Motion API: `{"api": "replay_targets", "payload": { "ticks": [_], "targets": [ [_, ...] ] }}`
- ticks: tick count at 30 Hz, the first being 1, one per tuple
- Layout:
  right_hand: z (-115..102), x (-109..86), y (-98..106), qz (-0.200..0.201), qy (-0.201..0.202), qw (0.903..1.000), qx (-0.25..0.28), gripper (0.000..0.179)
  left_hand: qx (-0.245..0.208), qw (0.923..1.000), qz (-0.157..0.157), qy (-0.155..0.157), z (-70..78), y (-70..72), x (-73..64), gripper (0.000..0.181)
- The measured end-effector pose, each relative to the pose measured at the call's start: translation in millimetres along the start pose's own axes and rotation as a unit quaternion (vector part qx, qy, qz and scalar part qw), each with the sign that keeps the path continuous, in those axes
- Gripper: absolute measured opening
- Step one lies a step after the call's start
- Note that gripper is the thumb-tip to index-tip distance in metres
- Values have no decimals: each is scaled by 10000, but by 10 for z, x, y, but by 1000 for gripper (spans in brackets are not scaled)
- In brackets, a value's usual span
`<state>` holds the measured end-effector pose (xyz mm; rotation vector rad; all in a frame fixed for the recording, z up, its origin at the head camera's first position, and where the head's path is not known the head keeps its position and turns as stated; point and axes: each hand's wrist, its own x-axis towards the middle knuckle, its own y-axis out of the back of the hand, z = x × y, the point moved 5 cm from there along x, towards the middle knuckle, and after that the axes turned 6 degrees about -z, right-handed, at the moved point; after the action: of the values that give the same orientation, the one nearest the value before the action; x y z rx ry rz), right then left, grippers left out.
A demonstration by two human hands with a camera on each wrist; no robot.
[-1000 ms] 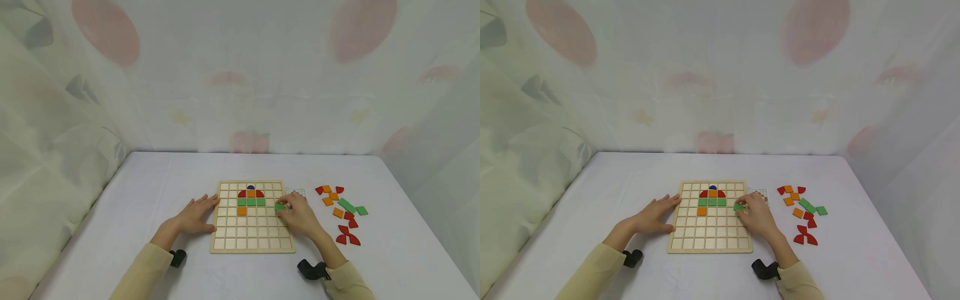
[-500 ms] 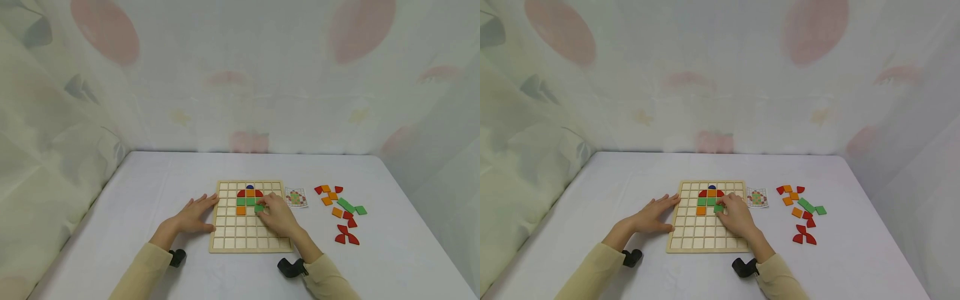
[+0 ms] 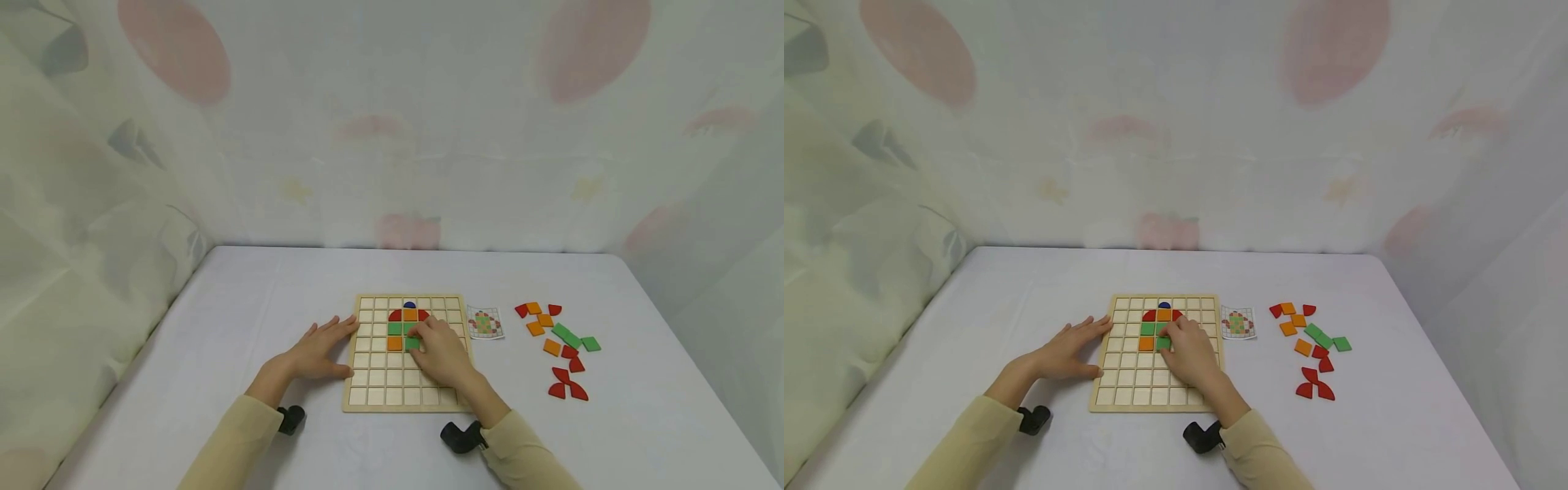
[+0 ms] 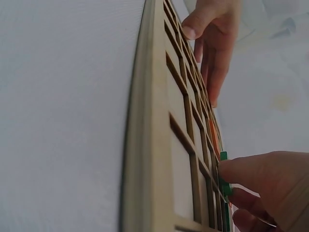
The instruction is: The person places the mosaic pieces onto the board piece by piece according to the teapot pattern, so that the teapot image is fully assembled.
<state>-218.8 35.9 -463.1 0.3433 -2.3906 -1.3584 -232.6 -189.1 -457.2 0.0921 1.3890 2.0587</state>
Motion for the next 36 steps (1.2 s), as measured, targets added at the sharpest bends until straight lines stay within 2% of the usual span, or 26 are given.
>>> {"api": "replay_targets", "payload": {
  "ticks": [6,14,28,36],
  "targets": [
    [-13,16,-21,55,86,9998,-192,20,-3,10000,-11,6,18,2,2,85],
    [-21,13,1,145,133,9997,-155,19,-5,10000,6,20,22,4,7,86],
    [1,5,37,-58,20,10000,-70,18,-28,10000,14,25,23,-11,7,85],
    [101,-73,240,331,-16,9994,75,17,17,10000,46,-2,10,-4,2,85]
  ]
}}
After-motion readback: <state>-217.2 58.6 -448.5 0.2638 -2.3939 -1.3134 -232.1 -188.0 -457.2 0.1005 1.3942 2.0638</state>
